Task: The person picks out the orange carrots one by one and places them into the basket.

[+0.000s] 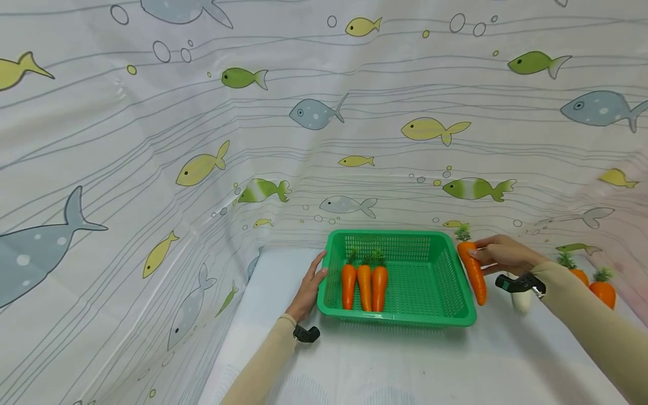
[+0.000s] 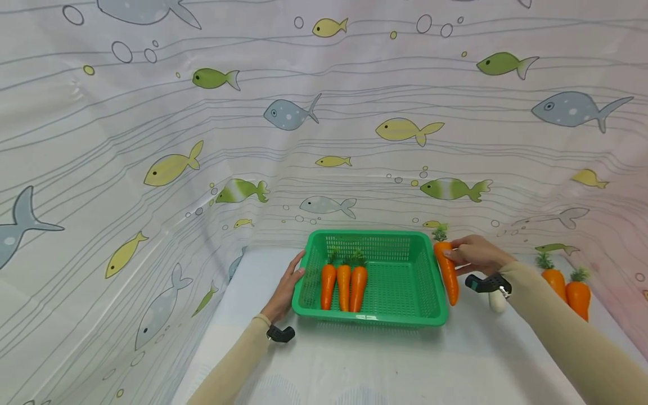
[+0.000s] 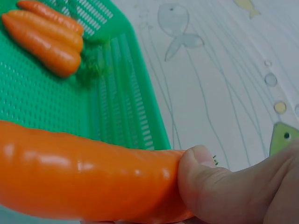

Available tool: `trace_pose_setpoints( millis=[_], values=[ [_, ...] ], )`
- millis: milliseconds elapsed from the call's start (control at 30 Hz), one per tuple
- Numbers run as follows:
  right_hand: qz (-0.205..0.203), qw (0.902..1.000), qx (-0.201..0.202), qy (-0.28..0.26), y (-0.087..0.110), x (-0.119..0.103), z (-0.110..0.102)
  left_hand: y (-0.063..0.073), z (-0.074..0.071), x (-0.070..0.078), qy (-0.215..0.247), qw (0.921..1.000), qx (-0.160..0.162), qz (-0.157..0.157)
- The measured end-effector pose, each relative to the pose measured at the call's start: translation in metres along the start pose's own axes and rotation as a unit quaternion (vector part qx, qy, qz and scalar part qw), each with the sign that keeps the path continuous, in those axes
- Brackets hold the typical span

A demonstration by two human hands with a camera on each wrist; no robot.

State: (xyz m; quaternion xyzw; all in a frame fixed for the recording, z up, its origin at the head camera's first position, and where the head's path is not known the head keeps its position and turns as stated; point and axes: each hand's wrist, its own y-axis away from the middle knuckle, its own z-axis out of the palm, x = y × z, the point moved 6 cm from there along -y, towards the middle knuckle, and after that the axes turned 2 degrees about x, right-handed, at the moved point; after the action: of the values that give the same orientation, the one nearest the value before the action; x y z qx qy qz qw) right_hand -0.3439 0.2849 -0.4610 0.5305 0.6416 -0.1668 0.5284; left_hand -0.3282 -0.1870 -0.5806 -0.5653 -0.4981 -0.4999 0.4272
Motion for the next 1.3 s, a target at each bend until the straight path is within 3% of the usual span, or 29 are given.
trace_pose_setpoints(
  millis=[433, 800, 1300],
  values=[
    [-0.021, 0.9994, -0.015, -0.024, -0.016, -0.023, 0.026, 0.000, -0.001, 0.000, 0.009, 0.9999, -0.005, -0.003],
    [-0.042, 0.9975, -0.043, -0.038, -0.042, -0.018, 0.051, -0.001, -0.001, 0.000, 0.004, 1.0000, -0.001, -0.004],
    [-0.014, 0.9996, -0.008, -0.023, -0.063, -0.015, 0.080, 0.001, 0.000, 0.003, 0.001, 1.0000, 0.002, 0.003]
  ],
)
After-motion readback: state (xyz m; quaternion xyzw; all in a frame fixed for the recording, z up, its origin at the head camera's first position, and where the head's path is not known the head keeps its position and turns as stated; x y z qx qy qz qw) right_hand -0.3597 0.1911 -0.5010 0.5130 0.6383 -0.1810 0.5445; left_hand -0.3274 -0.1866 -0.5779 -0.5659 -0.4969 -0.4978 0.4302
